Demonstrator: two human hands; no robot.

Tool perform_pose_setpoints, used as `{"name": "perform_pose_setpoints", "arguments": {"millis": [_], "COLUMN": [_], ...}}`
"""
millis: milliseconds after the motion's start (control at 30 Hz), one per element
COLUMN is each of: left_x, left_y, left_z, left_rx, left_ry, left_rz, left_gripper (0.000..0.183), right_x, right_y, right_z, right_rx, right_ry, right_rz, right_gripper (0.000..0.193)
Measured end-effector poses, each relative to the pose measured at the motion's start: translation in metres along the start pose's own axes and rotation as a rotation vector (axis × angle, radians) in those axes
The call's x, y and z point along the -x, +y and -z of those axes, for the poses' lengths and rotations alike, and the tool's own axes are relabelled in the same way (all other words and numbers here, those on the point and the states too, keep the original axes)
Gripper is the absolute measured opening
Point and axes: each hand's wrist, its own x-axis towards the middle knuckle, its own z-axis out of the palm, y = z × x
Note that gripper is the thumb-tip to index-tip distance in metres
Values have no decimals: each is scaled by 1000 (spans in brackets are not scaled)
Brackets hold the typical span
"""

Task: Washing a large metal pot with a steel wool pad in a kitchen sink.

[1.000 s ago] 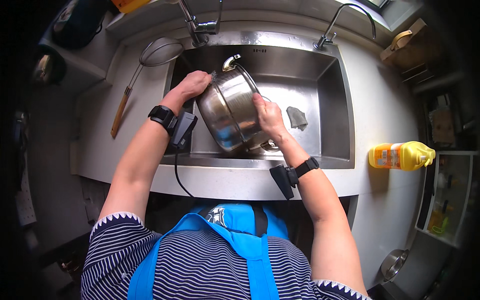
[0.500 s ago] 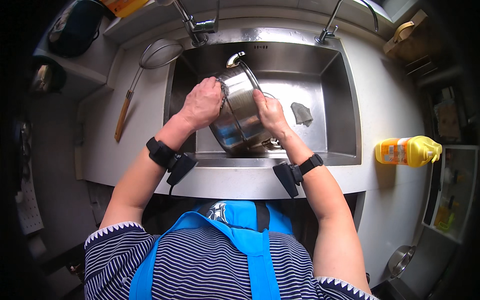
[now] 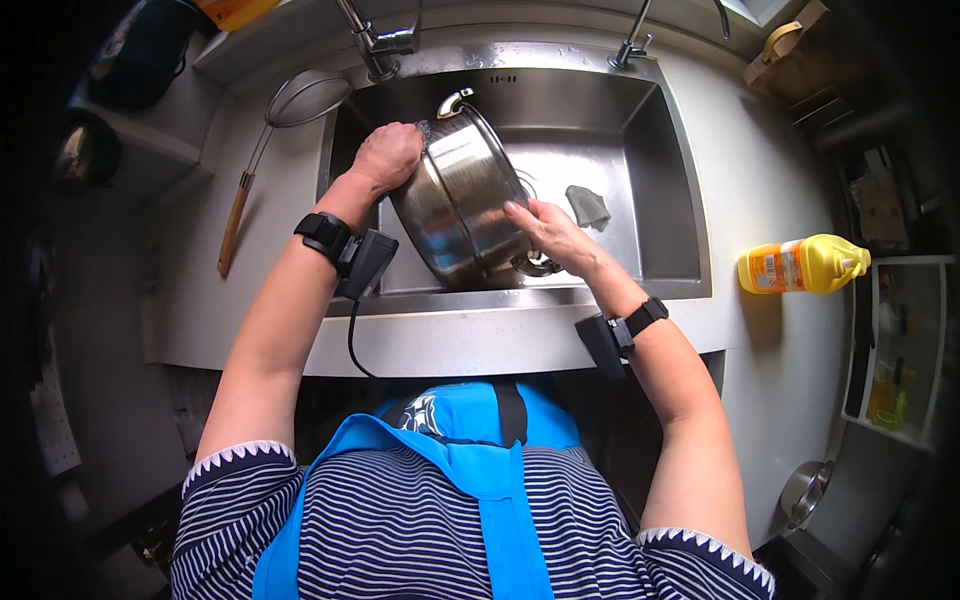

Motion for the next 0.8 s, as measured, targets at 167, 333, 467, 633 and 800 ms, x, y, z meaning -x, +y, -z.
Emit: {"name": "perform_pose_setpoints", "arguments": {"millis": [167,333,467,633,800], "left_x": [9,35,49,32,8], "left_y": [9,42,64,40,30], "left_z": [-6,-2,-6,-8,-10], "left_rx": [57,141,128,130,136], "left_ry": [168,403,548,535,463], "left_rz": [95,5,-62,-17,5], "left_gripper": [28,21,30,24,20], "right_x": [20,-1,-14,-12,35], "right_y": [8,-11,-32,-49,-29], "right_z": [-5,-3,6,14,10], "right_rx": [51,46,-143,-15,-28], "right_ry": [60,122,126,-9,-109], "right_rz": [53,8,2,39,116], "right_gripper": [60,63,57,56,77]}}
